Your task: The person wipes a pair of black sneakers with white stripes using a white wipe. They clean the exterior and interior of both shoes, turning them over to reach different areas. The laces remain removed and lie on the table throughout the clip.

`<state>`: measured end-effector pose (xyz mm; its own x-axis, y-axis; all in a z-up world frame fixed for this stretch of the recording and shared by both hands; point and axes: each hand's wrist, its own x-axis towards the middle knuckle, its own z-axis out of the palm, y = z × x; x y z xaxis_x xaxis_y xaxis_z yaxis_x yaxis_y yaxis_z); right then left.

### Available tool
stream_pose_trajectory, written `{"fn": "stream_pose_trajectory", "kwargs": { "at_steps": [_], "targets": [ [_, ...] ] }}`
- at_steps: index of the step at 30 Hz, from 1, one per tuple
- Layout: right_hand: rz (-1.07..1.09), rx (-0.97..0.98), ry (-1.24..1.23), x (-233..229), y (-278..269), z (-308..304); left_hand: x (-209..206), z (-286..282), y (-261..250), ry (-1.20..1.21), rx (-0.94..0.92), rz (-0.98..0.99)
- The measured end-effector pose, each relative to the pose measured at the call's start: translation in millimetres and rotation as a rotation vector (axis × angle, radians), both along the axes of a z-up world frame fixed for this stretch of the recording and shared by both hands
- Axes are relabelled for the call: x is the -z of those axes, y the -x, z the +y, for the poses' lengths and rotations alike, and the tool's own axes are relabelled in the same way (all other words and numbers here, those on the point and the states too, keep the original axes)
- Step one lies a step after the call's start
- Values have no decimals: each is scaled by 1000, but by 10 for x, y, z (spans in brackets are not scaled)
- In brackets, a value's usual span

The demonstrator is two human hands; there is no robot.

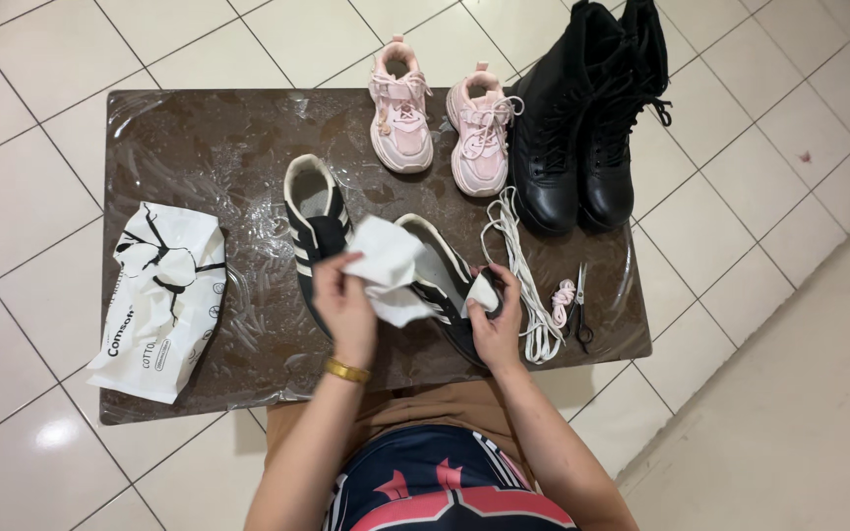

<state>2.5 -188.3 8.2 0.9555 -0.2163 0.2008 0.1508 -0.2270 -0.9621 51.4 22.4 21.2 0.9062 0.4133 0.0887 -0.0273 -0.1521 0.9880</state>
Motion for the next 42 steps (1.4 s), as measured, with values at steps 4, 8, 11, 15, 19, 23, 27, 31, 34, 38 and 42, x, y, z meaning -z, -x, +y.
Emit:
{"fn": "stream_pose_trajectory", "kwargs": {
  "at_steps": [4,8,11,15,19,23,27,31,34,38,42],
  "targets": [
    [55,28,13,101,28,-27,-373,64,-232,-229,321,-347],
    [38,77,46,75,5,-13,-545,-305,-478,-1042,855,-65],
    [-14,57,-2,61,9,-17,-526,-503,-505,-1156,1111,-45],
    [16,41,-116,109,72,-28,-420,-698,-356,-1166,1310,56],
    [-23,9,-132,127,-11,-12,-398,-750,-424,-1334,1335,84],
    [24,18,-85,85,28,13,-370,-733,-334,-1416,1392,126],
    [-36,66,80,33,17,2,-317,-756,-161,-1356,1213,26],
    [23,52,126,-63,-50,17,-344,-750,-251,-1443,934,148],
    [58,25,265,-211,-16,-18,-468,-628,-448,-1285,714,13],
    [85,-95,394,-468,91,-155,-735,-186,-577,-864,638,56],
    [176,-216,625,-502,279,-295,-780,262,-523,-396,416,192]
  ]
}}
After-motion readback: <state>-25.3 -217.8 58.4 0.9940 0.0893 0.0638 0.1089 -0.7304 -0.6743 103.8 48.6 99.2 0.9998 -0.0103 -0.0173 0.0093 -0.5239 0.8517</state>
